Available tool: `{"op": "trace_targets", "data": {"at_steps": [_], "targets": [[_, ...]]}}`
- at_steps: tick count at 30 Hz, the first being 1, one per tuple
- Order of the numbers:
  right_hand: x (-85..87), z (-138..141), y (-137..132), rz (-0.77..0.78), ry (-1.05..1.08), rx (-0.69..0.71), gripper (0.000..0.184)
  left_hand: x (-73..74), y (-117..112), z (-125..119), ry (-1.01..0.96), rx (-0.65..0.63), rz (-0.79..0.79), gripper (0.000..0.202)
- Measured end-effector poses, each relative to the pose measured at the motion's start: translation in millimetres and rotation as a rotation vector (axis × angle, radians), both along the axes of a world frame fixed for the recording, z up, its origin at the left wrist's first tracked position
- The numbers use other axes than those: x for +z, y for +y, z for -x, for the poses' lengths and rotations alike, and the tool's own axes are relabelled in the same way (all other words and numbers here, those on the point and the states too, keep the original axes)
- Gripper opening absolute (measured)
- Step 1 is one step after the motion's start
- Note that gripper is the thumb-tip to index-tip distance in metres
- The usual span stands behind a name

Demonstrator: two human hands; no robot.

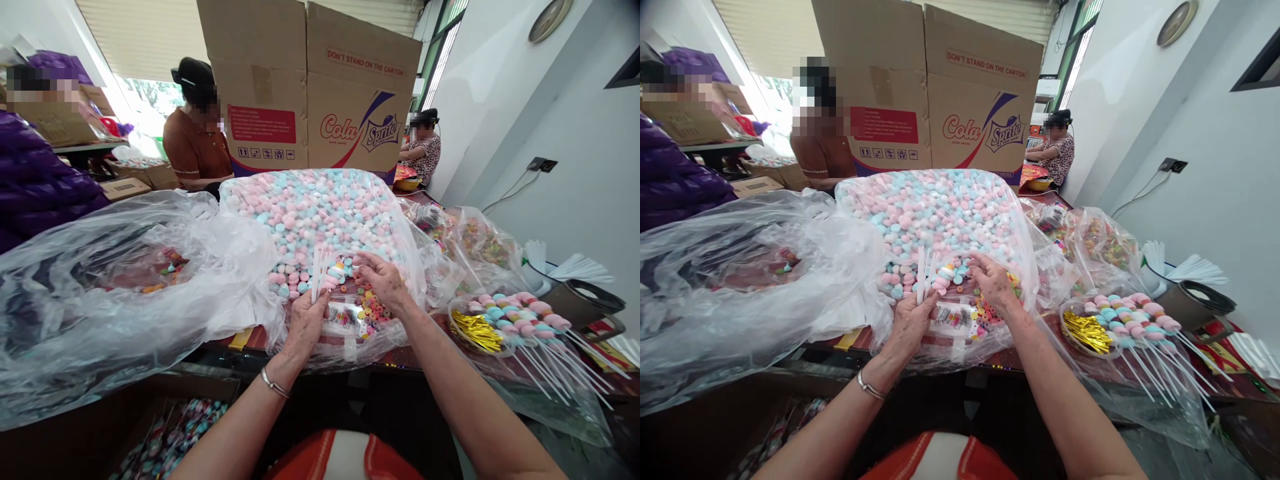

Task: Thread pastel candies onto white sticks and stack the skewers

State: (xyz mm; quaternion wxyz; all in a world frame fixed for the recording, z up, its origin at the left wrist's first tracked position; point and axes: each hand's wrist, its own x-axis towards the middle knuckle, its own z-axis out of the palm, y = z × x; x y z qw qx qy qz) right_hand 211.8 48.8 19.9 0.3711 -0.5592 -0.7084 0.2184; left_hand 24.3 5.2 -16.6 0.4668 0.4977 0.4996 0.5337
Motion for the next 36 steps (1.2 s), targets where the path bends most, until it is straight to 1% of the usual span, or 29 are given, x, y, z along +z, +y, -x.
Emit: {"op": "trace_targets", "data": {"at_steps": [2, 3, 5, 6, 9, 12, 16, 20, 23, 25, 27, 30, 33, 36], "targets": [[2.2, -7, 7, 0.017, -0.351, -0.002, 0.036, 0.6, 1, 3, -0.017, 0.009, 0.007, 0.036], [1.8, -8, 9, 0.039, -0.462, 0.019, 0.031, 0.6, 0, 4, -0.025, 0.007, 0.014, 0.037], [-0.6, -9, 11, 0.082, -0.550, 0.053, 0.023, 0.5, -4, 5, -0.045, 0.002, 0.032, 0.038], [-1.9, -8, 11, 0.098, -0.589, 0.058, 0.022, 0.5, -6, 6, -0.056, 0.001, 0.042, 0.038], [-2.9, -2, 15, 0.138, -0.683, 0.052, 0.023, 0.9, -10, 8, -0.097, 0.013, 0.066, 0.037], [-0.2, 5, 25, 0.157, -0.726, 0.032, 0.024, 2.7, -11, 10, -0.137, 0.031, 0.079, 0.034], [-1.8, 20, 39, 0.141, -0.706, 0.026, 0.030, 6.8, -13, 12, -0.184, 0.047, 0.086, 0.031], [-14.0, 35, 43, 0.132, -0.656, 0.003, 0.035, 11.5, -14, 15, -0.229, 0.065, 0.089, 0.028], [-21.4, 36, 40, 0.121, -0.589, 0.016, 0.026, 13.1, -13, 19, -0.254, 0.082, 0.088, 0.030], [-22.3, 32, 37, 0.111, -0.527, 0.022, 0.020, 12.6, -12, 22, -0.266, 0.092, 0.084, 0.032], [-20.2, 27, 34, 0.103, -0.448, 0.009, 0.020, 11.5, -12, 23, -0.275, 0.100, 0.080, 0.032], [-15.8, 26, 30, 0.115, -0.305, 0.013, 0.024, 11.0, -12, 23, -0.281, 0.102, 0.083, 0.031], [-14.2, 37, 26, 0.158, -0.200, 0.078, 0.022, 12.9, -12, 21, -0.279, 0.096, 0.089, 0.030], [-15.2, 51, 23, 0.208, -0.180, 0.112, 0.010, 14.7, -13, 19, -0.274, 0.086, 0.093, 0.029]]}}
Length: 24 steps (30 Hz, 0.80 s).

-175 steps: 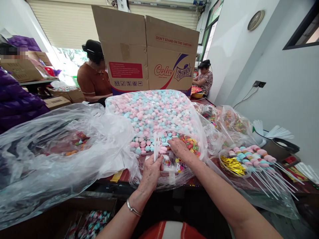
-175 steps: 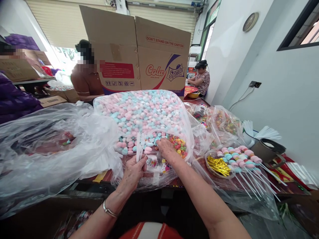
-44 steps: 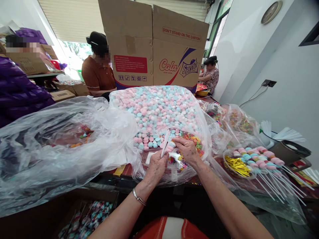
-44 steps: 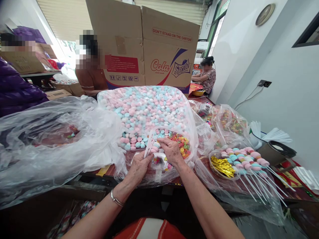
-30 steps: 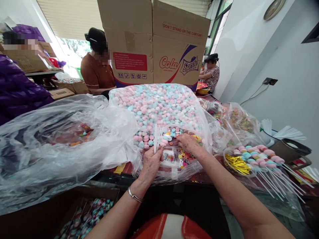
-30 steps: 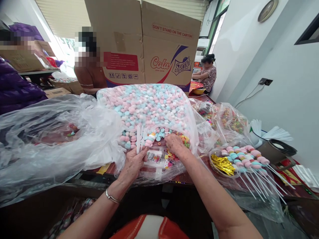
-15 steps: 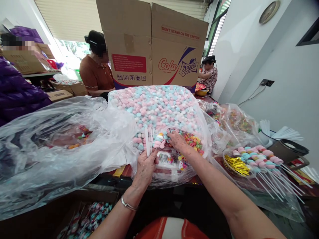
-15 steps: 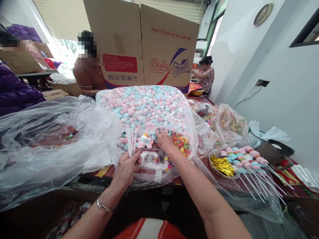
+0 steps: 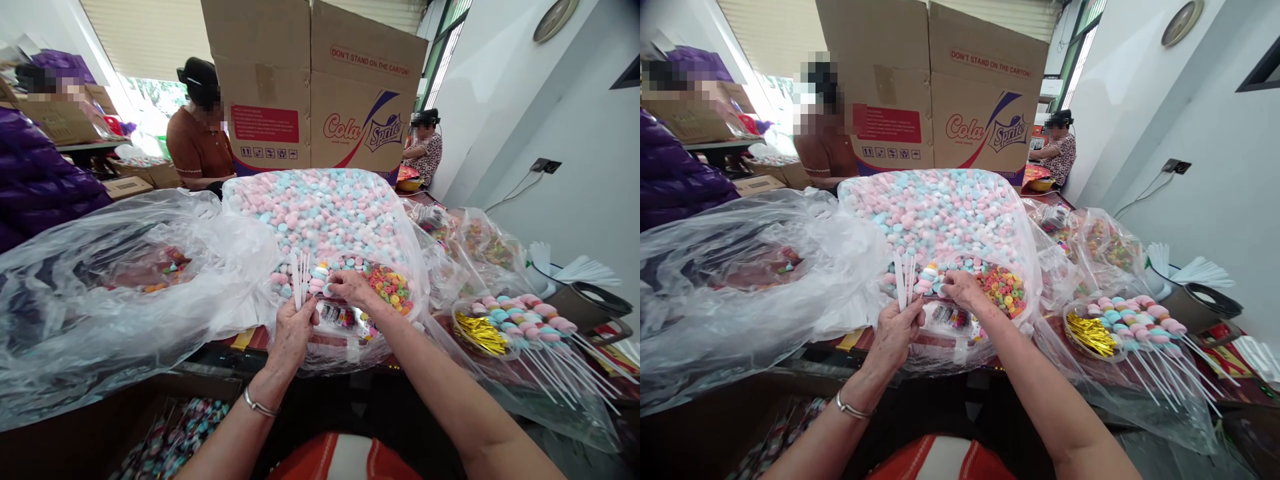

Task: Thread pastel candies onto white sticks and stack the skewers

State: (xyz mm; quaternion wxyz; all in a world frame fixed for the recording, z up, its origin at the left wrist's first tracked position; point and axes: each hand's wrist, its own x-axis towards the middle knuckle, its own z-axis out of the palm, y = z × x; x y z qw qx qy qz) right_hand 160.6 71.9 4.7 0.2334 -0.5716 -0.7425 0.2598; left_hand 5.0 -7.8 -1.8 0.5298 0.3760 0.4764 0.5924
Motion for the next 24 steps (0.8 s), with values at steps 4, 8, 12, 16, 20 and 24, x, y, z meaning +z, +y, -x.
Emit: {"op": "trace_targets", "data": {"at_steps": [4, 8, 12, 16, 20, 24], "targets": [[-2.1, 13, -3, 0.041, -0.030, -0.035, 0.007, 0.0, 0, 0, 0.007, -0.006, 0.002, 0.029], [-8.0, 22, -6, 0.055, -0.006, -0.090, 0.011, -0.6, 0, 1, 0.027, -0.013, 0.001, 0.029], [-18.5, 26, -8, 0.085, 0.157, -0.109, 0.023, -3.1, 0, 3, 0.073, -0.024, -0.011, 0.027], [-23.2, 9, -7, 0.198, 0.409, -0.087, 0.014, -9.0, 1, 8, 0.144, -0.048, -0.017, 0.031], [-15.9, -19, -7, 0.215, 0.657, -0.121, 0.028, -9.9, 0, 10, 0.224, -0.104, -0.029, 0.028], [-6.8, -36, -11, 0.178, 0.836, -0.158, 0.036, -2.1, -4, 6, 0.295, -0.194, -0.032, 0.021]]}}
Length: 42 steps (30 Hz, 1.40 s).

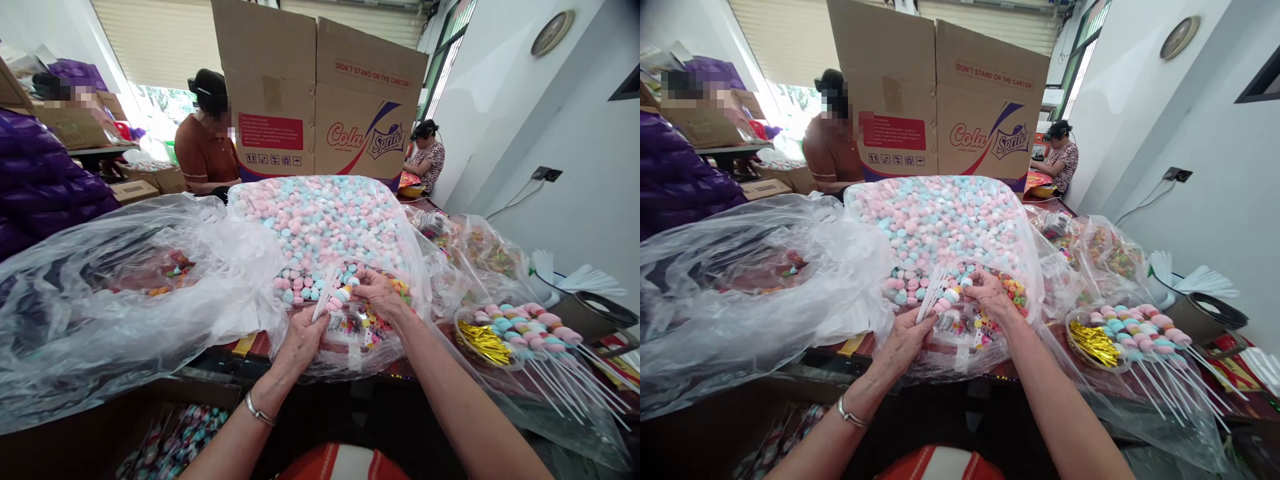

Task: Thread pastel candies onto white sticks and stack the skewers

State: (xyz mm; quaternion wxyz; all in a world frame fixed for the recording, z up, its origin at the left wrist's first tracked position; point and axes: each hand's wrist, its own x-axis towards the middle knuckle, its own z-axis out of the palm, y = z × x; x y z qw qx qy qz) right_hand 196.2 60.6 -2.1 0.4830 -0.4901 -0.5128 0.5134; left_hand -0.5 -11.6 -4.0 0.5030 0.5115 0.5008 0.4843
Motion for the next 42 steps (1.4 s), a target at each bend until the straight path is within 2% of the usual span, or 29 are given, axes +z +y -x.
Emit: {"op": "trace_targets", "data": {"at_steps": [4, 11, 21, 27, 36, 42], "targets": [[5.2, -5, -8, 0.005, 0.161, 0.003, 0.040, 6.0, -2, -4, 0.055, -0.033, 0.007, 0.022], [11.9, -7, -20, 0.008, 0.186, 0.059, 0.041, 3.1, 0, -5, 0.066, -0.030, 0.015, 0.028], [2.0, -7, -13, 0.064, 0.303, -0.085, 0.035, 2.3, 0, -6, 0.054, -0.015, -0.001, 0.019], [6.2, -4, -17, 0.038, 0.353, -0.046, 0.037, 3.3, 0, -7, 0.064, -0.011, -0.002, 0.020], [0.8, -4, -18, 0.005, 0.287, -0.022, 0.040, -3.1, 2, -6, 0.089, -0.014, -0.002, 0.021], [-13.3, -3, -14, -0.095, 0.137, -0.055, 0.041, -10.4, 4, -8, 0.076, 0.000, 0.005, 0.020]]}}
